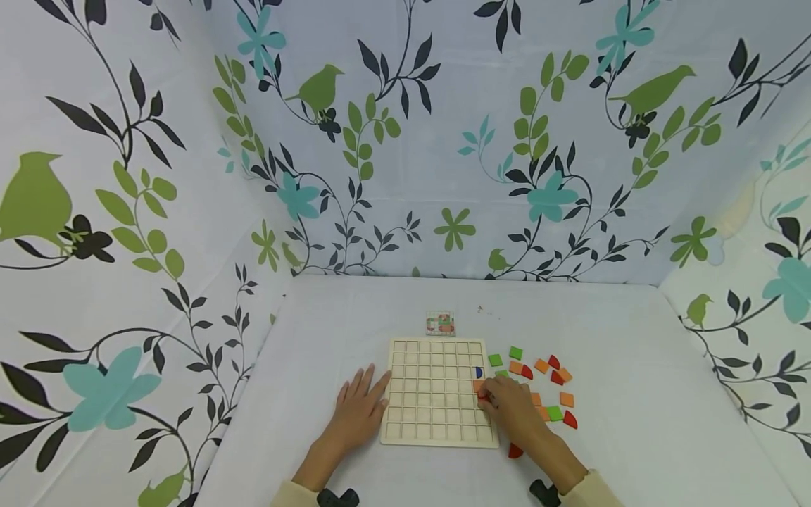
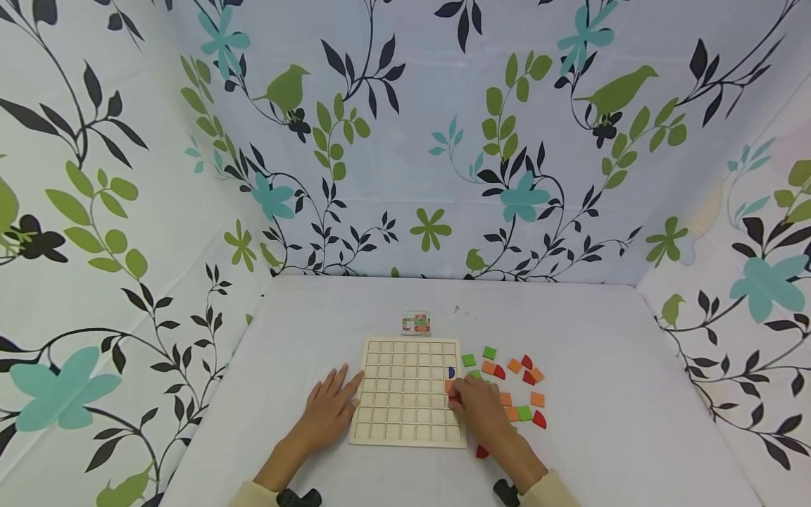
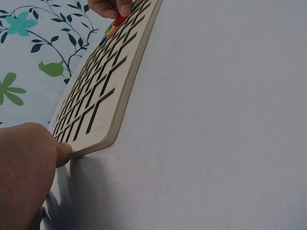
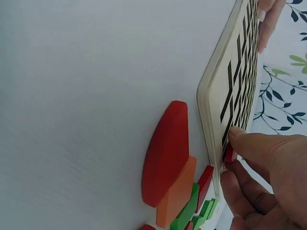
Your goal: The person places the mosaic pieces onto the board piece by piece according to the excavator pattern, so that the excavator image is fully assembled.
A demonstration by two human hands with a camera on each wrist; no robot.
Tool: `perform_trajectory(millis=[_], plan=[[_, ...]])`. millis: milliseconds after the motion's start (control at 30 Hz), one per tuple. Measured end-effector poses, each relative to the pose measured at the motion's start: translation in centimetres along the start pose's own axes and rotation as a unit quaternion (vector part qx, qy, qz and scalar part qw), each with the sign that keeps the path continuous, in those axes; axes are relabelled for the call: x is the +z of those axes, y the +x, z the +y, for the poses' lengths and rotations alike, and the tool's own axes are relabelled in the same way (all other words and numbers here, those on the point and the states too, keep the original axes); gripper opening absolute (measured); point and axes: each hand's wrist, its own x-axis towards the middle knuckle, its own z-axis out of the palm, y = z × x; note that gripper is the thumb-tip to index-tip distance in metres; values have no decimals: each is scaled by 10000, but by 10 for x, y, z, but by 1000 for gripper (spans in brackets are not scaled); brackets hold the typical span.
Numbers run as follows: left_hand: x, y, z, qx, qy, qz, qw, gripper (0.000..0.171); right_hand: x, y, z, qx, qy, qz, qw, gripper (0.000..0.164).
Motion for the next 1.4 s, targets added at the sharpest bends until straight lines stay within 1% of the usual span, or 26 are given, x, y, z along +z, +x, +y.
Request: perform_trajectory(millis=[167, 233, 367, 500, 633, 767, 900, 933, 1000, 1100, 1200, 1267, 1400], plan=[[1, -1, 1, 171, -128, 154, 9997, 51, -1, -2, 0, -23, -31, -99, 9999, 16], [0, -1, 1, 202, -124, 167, 9996, 52, -1, -3, 0, -19, -21, -145, 9999, 15], [-3, 0, 3, 144, -48, 72, 9999, 52, -2, -4, 1, -14, 79, -122, 9999, 14], [-5, 0, 4, 50, 56, -13, 10000, 52, 0, -4, 1, -174, 292, -38, 9994, 15], [-4, 1, 4, 41, 139, 9, 9999, 52, 2, -4, 2, -288, 365, -15, 9989, 16], [-2, 2, 2, 7, 102, -27, 9999, 52, 1, -4, 3, -253, 293, -22, 9992, 15], [0, 1, 0, -93, 66, -155, 9998, 53, -7, -2, 7, -46, 341, -116, 9993, 11], [1, 1, 0, -108, 62, -166, 9998, 53, -11, 0, 9, 54, 380, -115, 9992, 11], [2, 1, -1, -113, 81, -163, 9998, 53, -19, 4, 18, 214, 348, -55, 9992, 17], [3, 2, -2, -102, 72, -141, 9998, 53, -32, 10, 36, 507, 315, 42, 9982, 32], [4, 2, -3, -97, 78, -159, 9998, 53, -40, 14, 56, 658, 211, 31, 9976, 38], [4, 2, -3, -104, 104, -187, 9997, 53, -43, 16, 67, 608, 155, -16, 9980, 37], [4, 2, -3, -6, 39, -31, 10000, 53, -45, 20, 79, 405, 74, -61, 9991, 31]])
